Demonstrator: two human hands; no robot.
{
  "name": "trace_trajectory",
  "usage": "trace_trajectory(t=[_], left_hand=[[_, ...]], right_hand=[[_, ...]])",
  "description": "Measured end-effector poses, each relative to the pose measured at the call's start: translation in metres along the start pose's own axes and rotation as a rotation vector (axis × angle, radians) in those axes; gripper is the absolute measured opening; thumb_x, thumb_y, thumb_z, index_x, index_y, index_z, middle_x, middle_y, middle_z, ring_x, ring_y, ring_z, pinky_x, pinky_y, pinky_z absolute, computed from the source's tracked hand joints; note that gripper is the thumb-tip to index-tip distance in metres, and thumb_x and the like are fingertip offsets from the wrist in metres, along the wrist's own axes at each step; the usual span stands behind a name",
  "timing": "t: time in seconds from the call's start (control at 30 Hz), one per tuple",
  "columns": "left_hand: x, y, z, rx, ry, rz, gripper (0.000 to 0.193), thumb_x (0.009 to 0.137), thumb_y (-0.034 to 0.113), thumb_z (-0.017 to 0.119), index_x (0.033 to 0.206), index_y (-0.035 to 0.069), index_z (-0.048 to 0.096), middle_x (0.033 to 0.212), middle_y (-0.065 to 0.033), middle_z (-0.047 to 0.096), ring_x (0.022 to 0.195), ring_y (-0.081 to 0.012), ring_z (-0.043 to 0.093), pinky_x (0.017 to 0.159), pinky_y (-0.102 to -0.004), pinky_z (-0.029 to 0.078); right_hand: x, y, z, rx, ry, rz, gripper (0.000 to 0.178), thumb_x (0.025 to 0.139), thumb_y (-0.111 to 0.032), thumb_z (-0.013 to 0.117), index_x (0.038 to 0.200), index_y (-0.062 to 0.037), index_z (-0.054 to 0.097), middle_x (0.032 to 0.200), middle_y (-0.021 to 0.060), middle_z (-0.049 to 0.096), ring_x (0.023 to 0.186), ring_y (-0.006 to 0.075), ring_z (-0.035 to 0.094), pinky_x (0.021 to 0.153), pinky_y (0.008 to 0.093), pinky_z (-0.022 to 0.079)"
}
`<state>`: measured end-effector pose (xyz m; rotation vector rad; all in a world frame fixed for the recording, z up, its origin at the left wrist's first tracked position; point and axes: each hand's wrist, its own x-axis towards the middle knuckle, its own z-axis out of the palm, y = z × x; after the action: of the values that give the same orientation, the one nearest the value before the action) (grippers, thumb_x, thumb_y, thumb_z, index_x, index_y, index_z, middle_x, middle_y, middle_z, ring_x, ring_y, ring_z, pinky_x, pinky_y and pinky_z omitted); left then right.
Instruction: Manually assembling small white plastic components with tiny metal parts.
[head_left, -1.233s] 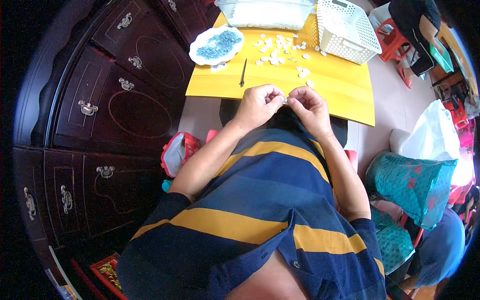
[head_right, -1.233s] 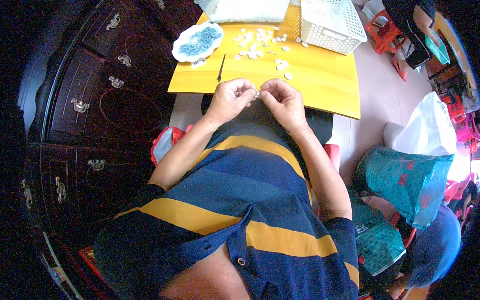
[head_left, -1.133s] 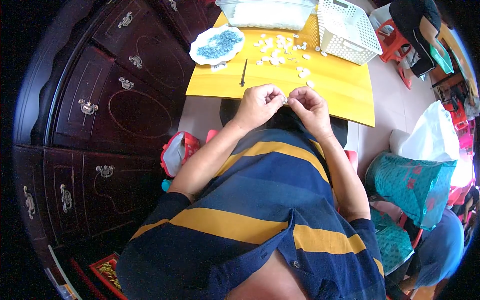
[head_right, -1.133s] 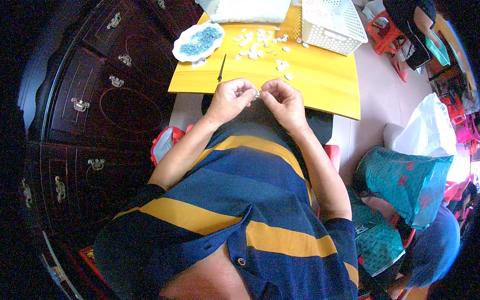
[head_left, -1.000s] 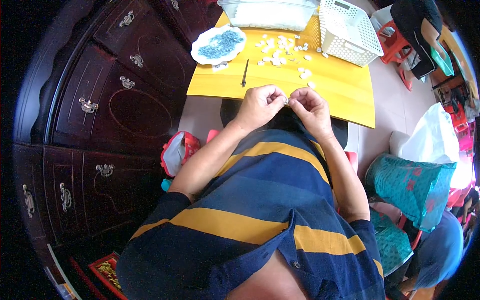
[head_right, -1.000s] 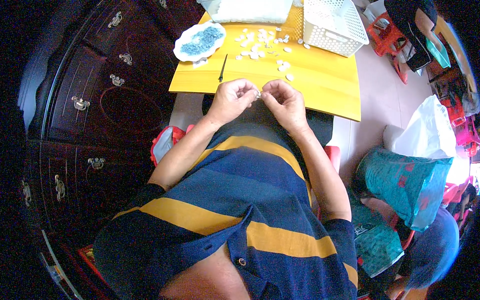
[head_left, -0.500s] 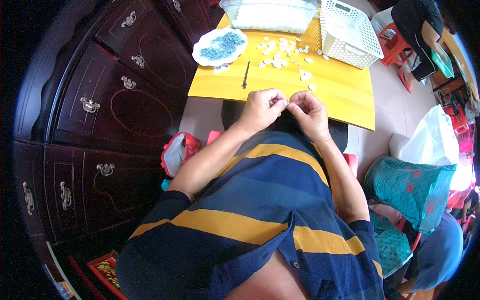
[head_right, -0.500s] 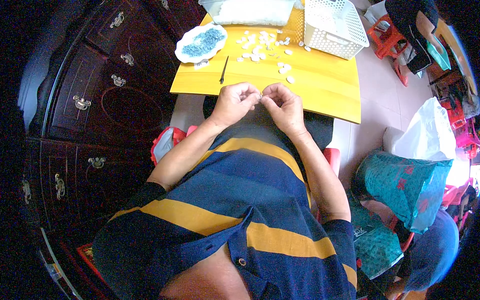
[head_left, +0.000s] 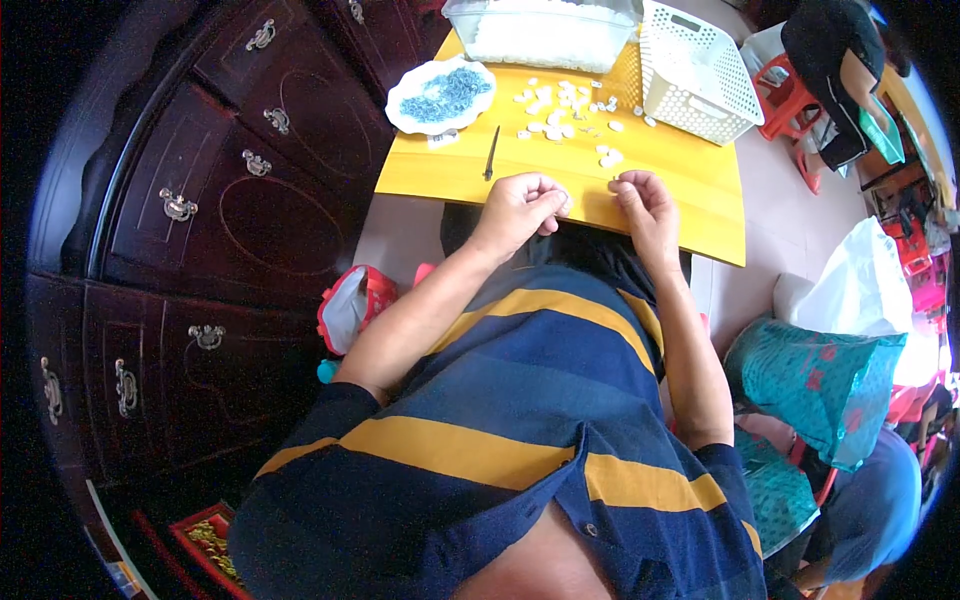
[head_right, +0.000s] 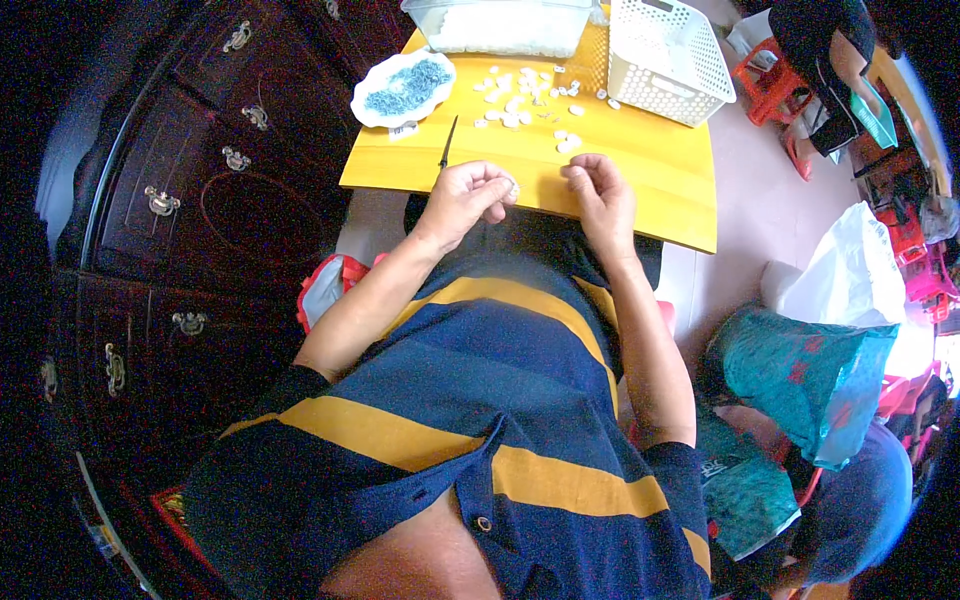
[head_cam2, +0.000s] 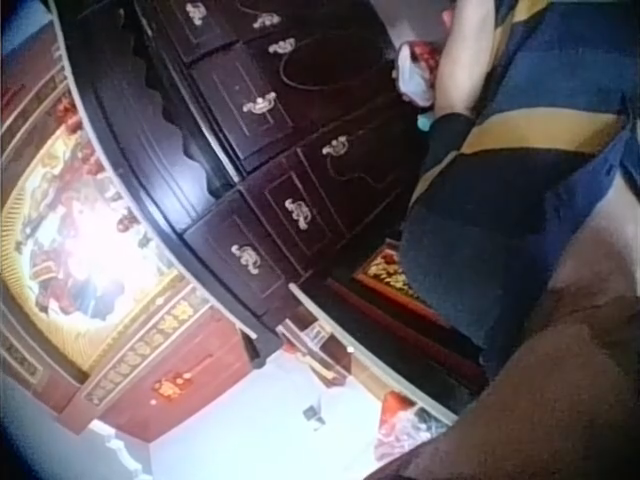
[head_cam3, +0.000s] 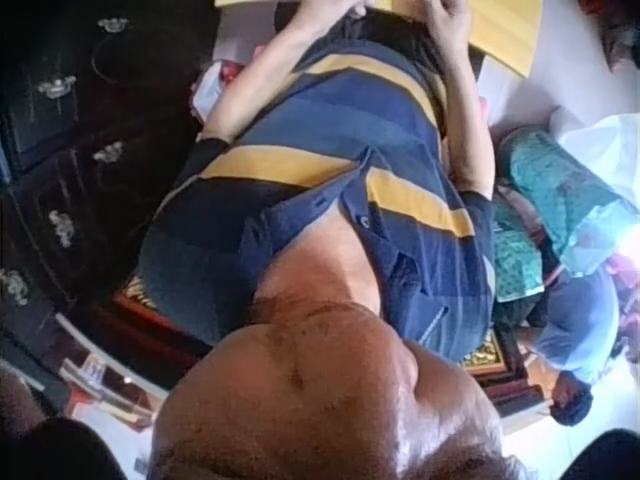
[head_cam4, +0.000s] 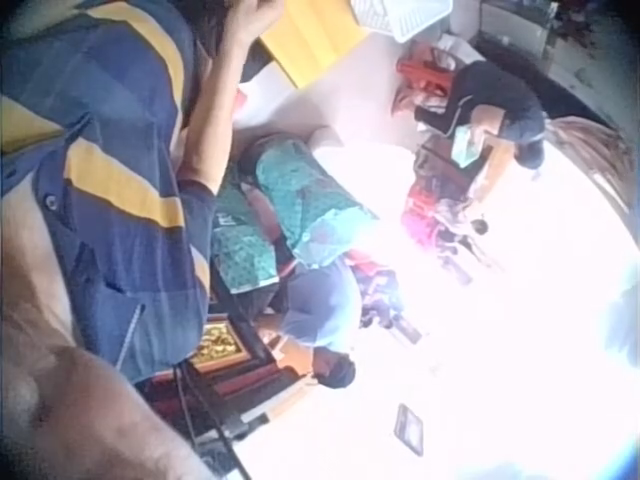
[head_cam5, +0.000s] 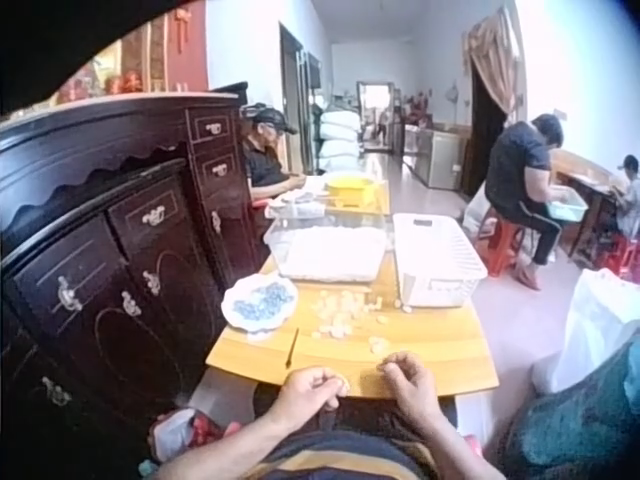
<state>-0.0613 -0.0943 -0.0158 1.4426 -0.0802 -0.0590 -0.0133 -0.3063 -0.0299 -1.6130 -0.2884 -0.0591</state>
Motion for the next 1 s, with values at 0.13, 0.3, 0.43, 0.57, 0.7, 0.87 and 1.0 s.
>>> trace_trajectory(t=[0.13,0.3,0.43,0.57,0.7,0.87,1.0], left_hand=[[0.001,0.000,-0.001,-0.010,-0.012,-0.021,0.015,0.092,0.016,0.062,0.092,0.002,0.065,0.080,-0.0036,0.066,0.059,-0.0071,0.057,0.054,-0.0199,0.047],[0.001,-0.001,-0.001,-0.031,0.032,-0.029,0.012,0.091,0.012,0.062,0.088,0.001,0.064,0.078,-0.0047,0.066,0.055,-0.0068,0.057,0.049,-0.0194,0.046],[0.002,0.000,0.000,-0.035,0.050,-0.037,0.011,0.091,0.011,0.062,0.086,0.001,0.064,0.077,-0.0048,0.066,0.055,-0.0065,0.057,0.049,-0.0192,0.046],[0.003,0.000,-0.002,-0.033,0.069,-0.035,0.011,0.090,0.011,0.062,0.085,0.001,0.063,0.077,-0.0047,0.066,0.055,-0.0063,0.056,0.049,-0.0189,0.045],[0.008,0.002,-0.001,-0.014,0.063,-0.025,0.012,0.090,0.012,0.062,0.085,0.001,0.064,0.077,-0.0041,0.065,0.055,-0.0060,0.056,0.050,-0.0190,0.045],[0.005,0.005,-0.001,0.039,0.076,-0.017,0.015,0.091,0.018,0.062,0.089,0.003,0.066,0.080,-0.0010,0.067,0.061,-0.0058,0.057,0.055,-0.0189,0.047],[-0.001,0.001,0.000,0.022,0.108,-0.011,0.017,0.091,0.019,0.061,0.088,0.003,0.065,0.078,-0.0007,0.066,0.059,-0.0059,0.057,0.053,-0.0187,0.045]], right_hand=[[0.012,0.000,-0.016,-0.518,0.159,-0.103,0.012,0.091,-0.010,0.063,0.097,-0.0003,0.065,0.086,0.0056,0.067,0.072,0.0095,0.060,0.070,0.0244,0.050],[0.028,-0.002,-0.026,-0.764,0.157,-0.217,0.014,0.086,-0.015,0.067,0.094,-0.0038,0.069,0.086,0.0135,0.068,0.072,0.0211,0.066,0.070,0.0309,0.052],[0.035,-0.007,-0.024,-0.876,0.083,-0.228,0.019,0.084,-0.022,0.068,0.092,-0.0054,0.070,0.088,0.0161,0.068,0.077,0.0280,0.067,0.072,0.0363,0.053],[0.036,-0.011,-0.015,-0.940,-0.014,-0.194,0.021,0.082,-0.026,0.068,0.090,-0.0068,0.070,0.087,0.0164,0.067,0.078,0.0309,0.067,0.072,0.0388,0.053],[0.038,-0.007,-0.017,-0.964,0.009,-0.215,0.020,0.081,-0.023,0.070,0.092,-0.0057,0.071,0.084,0.0152,0.067,0.075,0.0287,0.066,0.071,0.0373,0.053],[0.027,-0.013,-0.013,-0.617,-0.018,-0.086,0.017,0.087,-0.020,0.068,0.087,-0.0024,0.068,0.076,0.0070,0.065,0.066,0.0139,0.061,0.064,0.0284,0.050],[0.004,-0.028,-0.005,0.004,-0.074,0.171,0.014,0.093,-0.016,0.062,0.099,-0.0032,0.064,0.081,-0.0021,0.062,0.067,0.0051,0.052,0.063,0.0199,0.044]])
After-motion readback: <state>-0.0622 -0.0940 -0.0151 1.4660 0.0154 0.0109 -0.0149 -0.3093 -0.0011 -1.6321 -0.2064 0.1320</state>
